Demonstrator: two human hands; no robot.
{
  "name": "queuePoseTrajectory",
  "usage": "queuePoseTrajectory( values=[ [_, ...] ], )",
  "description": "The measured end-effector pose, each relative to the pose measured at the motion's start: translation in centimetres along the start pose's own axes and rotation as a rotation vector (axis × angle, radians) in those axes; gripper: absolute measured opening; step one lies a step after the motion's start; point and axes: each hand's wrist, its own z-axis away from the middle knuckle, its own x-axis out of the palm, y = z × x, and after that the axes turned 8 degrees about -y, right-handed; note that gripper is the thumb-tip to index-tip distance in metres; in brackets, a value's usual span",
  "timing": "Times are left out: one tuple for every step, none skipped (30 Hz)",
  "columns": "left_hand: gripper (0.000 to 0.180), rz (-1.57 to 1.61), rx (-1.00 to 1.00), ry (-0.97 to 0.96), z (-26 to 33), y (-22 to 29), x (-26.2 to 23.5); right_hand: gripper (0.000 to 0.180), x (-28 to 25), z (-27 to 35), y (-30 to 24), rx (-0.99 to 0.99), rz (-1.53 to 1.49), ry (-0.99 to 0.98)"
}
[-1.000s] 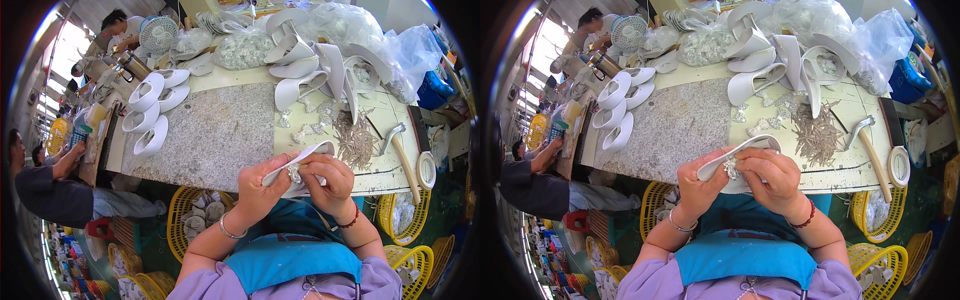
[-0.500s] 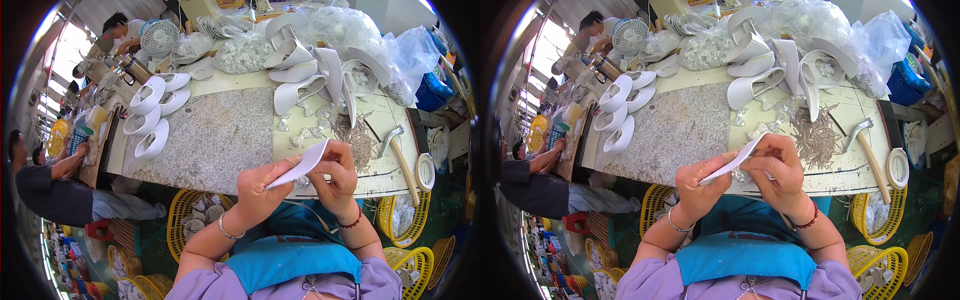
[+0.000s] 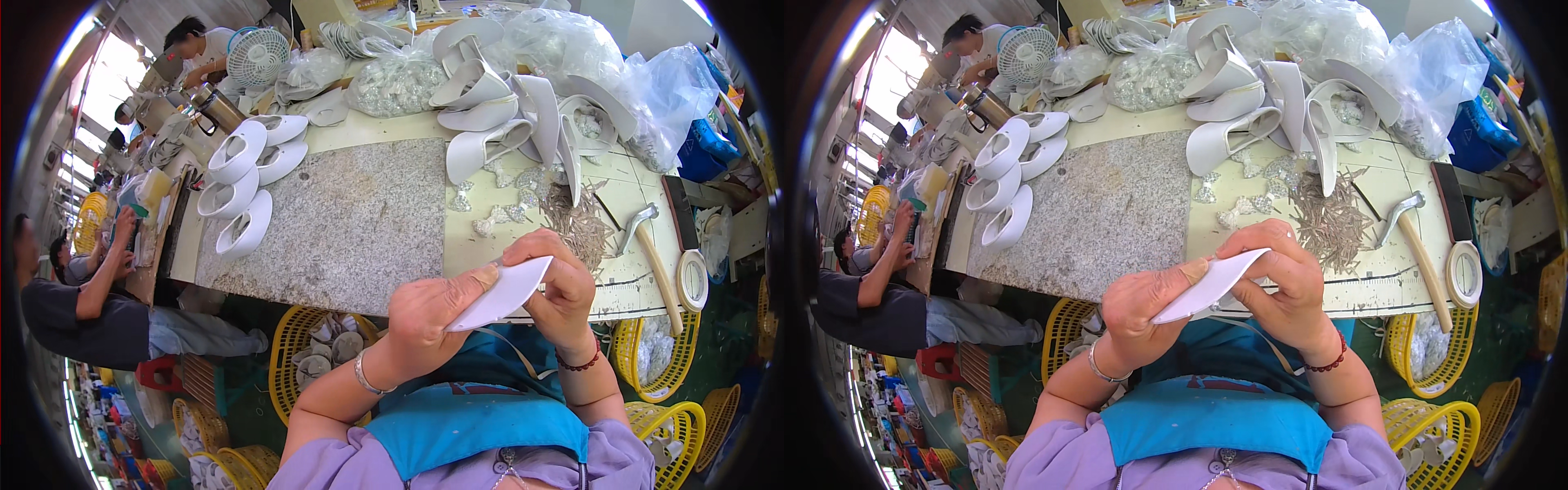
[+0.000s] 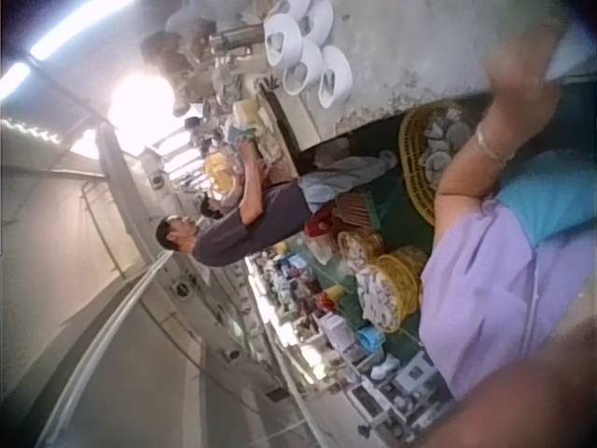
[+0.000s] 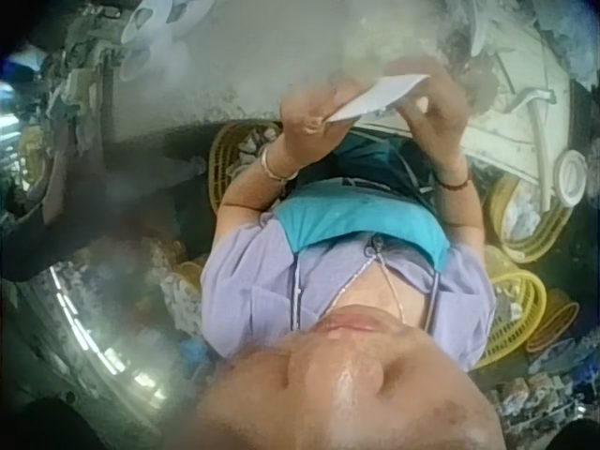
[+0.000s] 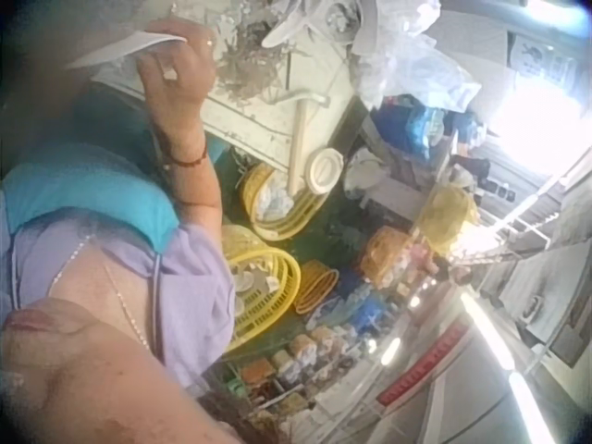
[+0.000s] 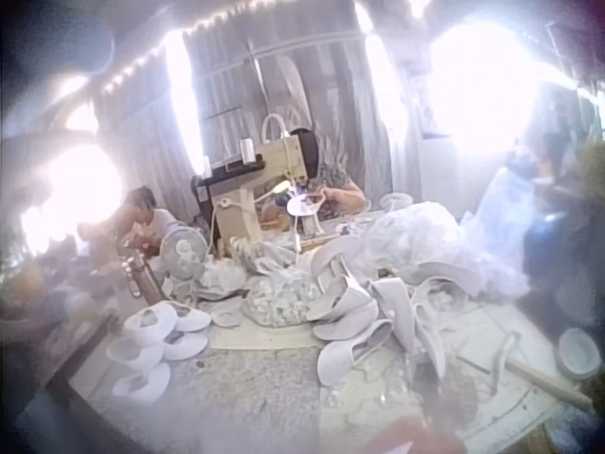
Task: The person assembles shoe components, inserting linings into shoe uppers and tapping them with a hammer, and assembling small bows by hand.
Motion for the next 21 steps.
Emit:
queuePoseTrajectory(
  values=[
    [0.039, -0.004, -0.003, -0.009, 0.0, 0.1, -0.1, 0.020, -0.2, -0.1, -0.1, -0.044, 0.058, -0.029],
    [0.039, -0.003, -0.004, -0.008, 0.0, 0.2, -0.2, 0.020, -0.1, -0.1, -0.2, -0.043, 0.058, -0.031],
    [0.040, -0.009, 0.008, -0.017, 0.1, 0.2, -0.2, 0.019, 0.0, 0.0, -0.4, -0.099, 0.106, -0.012],
    [0.040, -0.015, 0.021, -0.026, 0.1, 0.3, -0.3, 0.019, 0.1, 0.0, -0.6, -0.155, 0.154, 0.006],
    [0.040, -0.013, 0.020, -0.024, 0.1, 0.4, -0.4, 0.019, 0.1, 0.0, -0.7, -0.154, 0.156, 0.004],
    [0.042, -0.006, 0.023, -0.029, 0.1, 0.6, -0.4, 0.019, 0.1, 0.0, -0.9, -0.162, 0.164, 0.003],
    [0.043, 0.000, 0.026, -0.034, 0.2, 0.6, -0.4, 0.019, 0.1, 0.0, -0.9, -0.170, 0.173, 0.001],
    [0.043, 0.000, 0.025, -0.032, 0.3, 0.7, -0.4, 0.019, 0.3, 0.0, -1.1, -0.170, 0.172, -0.002],
    [0.044, -0.016, 0.035, -0.026, 0.5, 0.6, -0.2, 0.019, 0.5, 0.0, -1.2, -0.175, 0.156, 0.010],
    [0.045, -0.033, 0.045, -0.020, 0.7, 0.6, -0.2, 0.019, 0.6, -0.1, -1.3, -0.179, 0.140, 0.022],
    [0.045, -0.032, 0.045, -0.019, 0.6, 0.7, -0.3, 0.019, 0.5, -0.2, -1.3, -0.179, 0.141, 0.021],
    [0.045, -0.036, 0.055, -0.021, 0.4, 0.8, -0.4, 0.019, 0.4, -0.3, -1.4, -0.207, 0.174, -0.003],
    [0.044, -0.041, 0.064, -0.023, 0.3, 0.8, -0.5, 0.019, 0.2, -0.4, -1.5, -0.236, 0.206, -0.027],
    [0.044, -0.040, 0.064, -0.022, 0.3, 0.8, -0.5, 0.019, 0.1, -0.4, -1.5, -0.236, 0.206, -0.028],
    [0.045, -0.047, 0.085, -0.014, 0.4, 0.8, -0.5, 0.019, 0.0, -0.4, -1.5, -0.262, 0.242, -0.051],
    [0.046, -0.054, 0.106, -0.006, 0.4, 0.8, -0.5, 0.019, 0.0, -0.3, -1.5, -0.288, 0.279, -0.073],
    [0.046, -0.054, 0.104, -0.006, 0.6, 0.9, -0.5, 0.019, 0.0, -0.3, -1.6, -0.287, 0.277, -0.074],
    [0.044, -0.067, 0.111, -0.019, 0.8, 0.9, -0.5, 0.019, 0.0, -0.2, -1.7, -0.306, 0.282, -0.090],
    [0.043, -0.079, 0.117, -0.032, 1.0, 0.9, -0.4, 0.019, 0.0, -0.1, -1.8, -0.323, 0.287, -0.106],
    [0.043, -0.077, 0.117, -0.033, 1.1, 0.9, -0.5, 0.019, 0.0, -0.2, -1.8, -0.321, 0.288, -0.107],
    [0.043, -0.081, 0.131, -0.029, 1.1, 1.0, -0.5, 0.019, -0.2, -0.2, -1.7, -0.330, 0.278, -0.119]
  ],
)
